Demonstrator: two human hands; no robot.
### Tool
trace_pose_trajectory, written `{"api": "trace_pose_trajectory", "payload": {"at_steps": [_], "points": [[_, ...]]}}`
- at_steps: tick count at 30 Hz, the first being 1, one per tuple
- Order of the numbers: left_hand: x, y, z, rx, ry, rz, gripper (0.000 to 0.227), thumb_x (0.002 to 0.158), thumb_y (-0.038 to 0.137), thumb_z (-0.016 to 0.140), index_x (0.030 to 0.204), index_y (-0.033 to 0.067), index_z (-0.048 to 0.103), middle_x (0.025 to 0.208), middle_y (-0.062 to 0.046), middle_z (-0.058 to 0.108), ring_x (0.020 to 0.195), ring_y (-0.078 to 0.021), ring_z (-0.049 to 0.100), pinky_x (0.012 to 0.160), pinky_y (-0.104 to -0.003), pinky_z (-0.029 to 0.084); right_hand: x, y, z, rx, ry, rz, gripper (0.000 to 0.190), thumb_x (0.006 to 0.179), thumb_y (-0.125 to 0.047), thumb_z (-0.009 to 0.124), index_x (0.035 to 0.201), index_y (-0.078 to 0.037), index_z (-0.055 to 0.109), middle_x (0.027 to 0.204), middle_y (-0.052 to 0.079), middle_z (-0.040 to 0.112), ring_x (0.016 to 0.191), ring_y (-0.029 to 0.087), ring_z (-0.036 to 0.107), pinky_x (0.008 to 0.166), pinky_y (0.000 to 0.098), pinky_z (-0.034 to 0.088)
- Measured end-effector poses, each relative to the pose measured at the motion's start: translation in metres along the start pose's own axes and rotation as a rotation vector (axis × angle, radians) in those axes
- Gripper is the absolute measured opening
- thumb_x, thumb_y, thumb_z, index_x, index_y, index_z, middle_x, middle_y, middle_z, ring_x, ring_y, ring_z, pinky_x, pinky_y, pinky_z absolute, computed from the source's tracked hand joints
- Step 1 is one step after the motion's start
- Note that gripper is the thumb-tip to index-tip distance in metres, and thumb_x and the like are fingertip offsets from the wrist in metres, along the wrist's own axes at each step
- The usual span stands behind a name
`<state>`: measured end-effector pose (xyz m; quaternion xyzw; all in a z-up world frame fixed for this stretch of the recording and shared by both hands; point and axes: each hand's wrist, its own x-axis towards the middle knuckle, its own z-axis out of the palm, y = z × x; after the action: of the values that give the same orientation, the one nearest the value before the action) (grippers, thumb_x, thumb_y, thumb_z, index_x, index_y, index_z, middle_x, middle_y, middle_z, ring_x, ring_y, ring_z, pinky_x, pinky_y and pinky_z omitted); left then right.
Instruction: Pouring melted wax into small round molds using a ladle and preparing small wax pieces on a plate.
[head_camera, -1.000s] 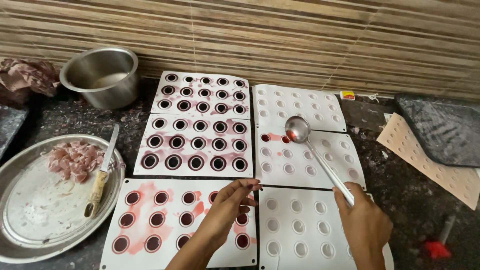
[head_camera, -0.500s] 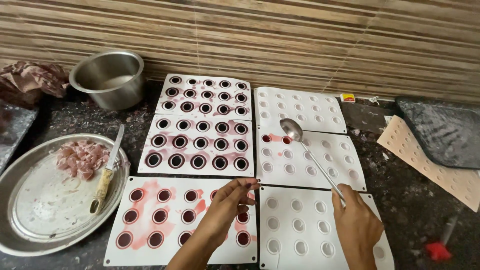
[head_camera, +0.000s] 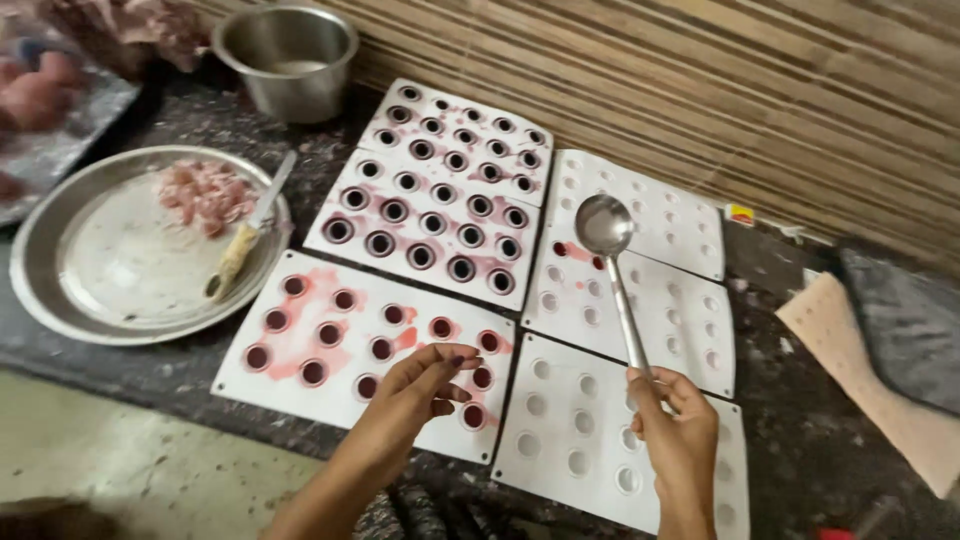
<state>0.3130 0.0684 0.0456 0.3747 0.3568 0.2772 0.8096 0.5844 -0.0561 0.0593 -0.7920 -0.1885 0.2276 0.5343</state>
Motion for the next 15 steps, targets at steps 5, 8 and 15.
{"api": "trace_pose_trajectory", "payload": {"at_steps": [5, 8, 15], "points": [[-0.06, 0.003, -0.032, -0.046, 0.161, 0.062, 0.031, 0.1, 0.029, 0.056, 0.117, 0.007, 0.071, 0.108, 0.001, 0.071, 0.083, -0.0078, 0.061, 0.074, -0.025, 0.045, -0.038, -0.037, 0.038, -0.079, -0.116, -0.097, 0.029, 0.088, -0.019, 0.078, 0.108, 0.002, 0.072, 0.081, 0.007, 0.068, 0.052, 0.009, 0.052, 0.047, 0.0244, 0.039], [-0.098, 0.004, -0.055, -0.093, 0.245, 0.065, 0.031, 0.1, 0.028, 0.057, 0.118, 0.0077, 0.071, 0.109, 0.0, 0.072, 0.081, -0.0077, 0.06, 0.075, -0.026, 0.048, -0.072, -0.047, 0.065, 0.002, -0.215, -0.127, 0.03, 0.085, -0.015, 0.078, 0.107, 0.003, 0.071, 0.083, 0.003, 0.07, 0.051, 0.007, 0.05, 0.045, 0.0235, 0.038], [-0.166, -0.011, -0.17, -0.094, 0.374, 0.084, 0.034, 0.099, 0.029, 0.055, 0.122, 0.0077, 0.07, 0.119, 0.0, 0.072, 0.081, -0.0088, 0.061, 0.077, -0.026, 0.049, -0.202, -0.063, 0.169, -0.15, -0.558, -0.23, 0.031, 0.086, -0.021, 0.076, 0.109, -0.002, 0.073, 0.076, 0.004, 0.073, 0.049, 0.007, 0.054, 0.043, 0.0254, 0.041]]}}
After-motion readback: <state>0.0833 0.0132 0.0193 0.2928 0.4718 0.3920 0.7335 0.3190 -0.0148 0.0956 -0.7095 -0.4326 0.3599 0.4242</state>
